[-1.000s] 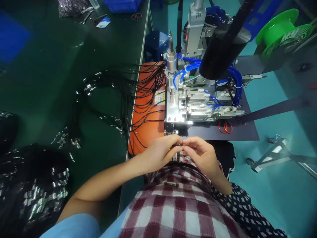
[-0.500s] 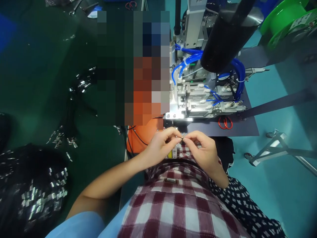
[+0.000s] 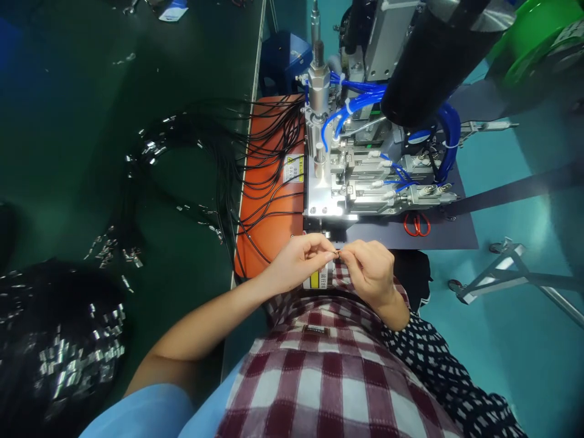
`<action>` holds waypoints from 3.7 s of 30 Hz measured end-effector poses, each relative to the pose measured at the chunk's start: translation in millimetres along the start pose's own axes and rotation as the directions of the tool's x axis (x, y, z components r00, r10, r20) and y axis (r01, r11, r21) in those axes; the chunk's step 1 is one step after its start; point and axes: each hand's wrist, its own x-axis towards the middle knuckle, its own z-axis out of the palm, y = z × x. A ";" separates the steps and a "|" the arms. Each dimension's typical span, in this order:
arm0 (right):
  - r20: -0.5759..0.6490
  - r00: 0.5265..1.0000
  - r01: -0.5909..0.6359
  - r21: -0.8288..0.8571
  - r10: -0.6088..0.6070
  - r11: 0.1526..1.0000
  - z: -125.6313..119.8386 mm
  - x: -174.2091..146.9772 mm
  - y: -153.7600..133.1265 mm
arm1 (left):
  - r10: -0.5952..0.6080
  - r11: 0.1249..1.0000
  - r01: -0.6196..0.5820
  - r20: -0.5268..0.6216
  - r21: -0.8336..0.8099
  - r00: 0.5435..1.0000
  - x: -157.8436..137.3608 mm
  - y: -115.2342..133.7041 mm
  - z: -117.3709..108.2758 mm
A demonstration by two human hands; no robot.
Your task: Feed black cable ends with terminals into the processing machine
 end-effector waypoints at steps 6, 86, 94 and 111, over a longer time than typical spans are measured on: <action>0.232 0.873 -0.477 0.589 0.429 0.652 0.5 0.5 -6.5 | -0.104 0.978 0.095 -0.039 -0.184 0.994 0.2 1.8 3.3; 0.238 0.923 -0.384 0.504 0.303 0.774 -4.2 9.4 -5.3 | -0.121 0.936 0.056 -0.169 -0.347 0.978 -5.4 -11.3 12.6; 0.202 0.930 -0.369 0.506 0.308 0.780 -6.3 5.0 -8.0 | -0.166 0.939 0.104 -0.165 -0.327 0.972 -6.0 -13.9 13.0; 0.331 0.894 -0.443 0.562 0.301 0.698 -8.4 6.7 1.0 | -0.172 0.944 0.142 -0.077 -0.297 0.982 -5.2 -15.9 10.4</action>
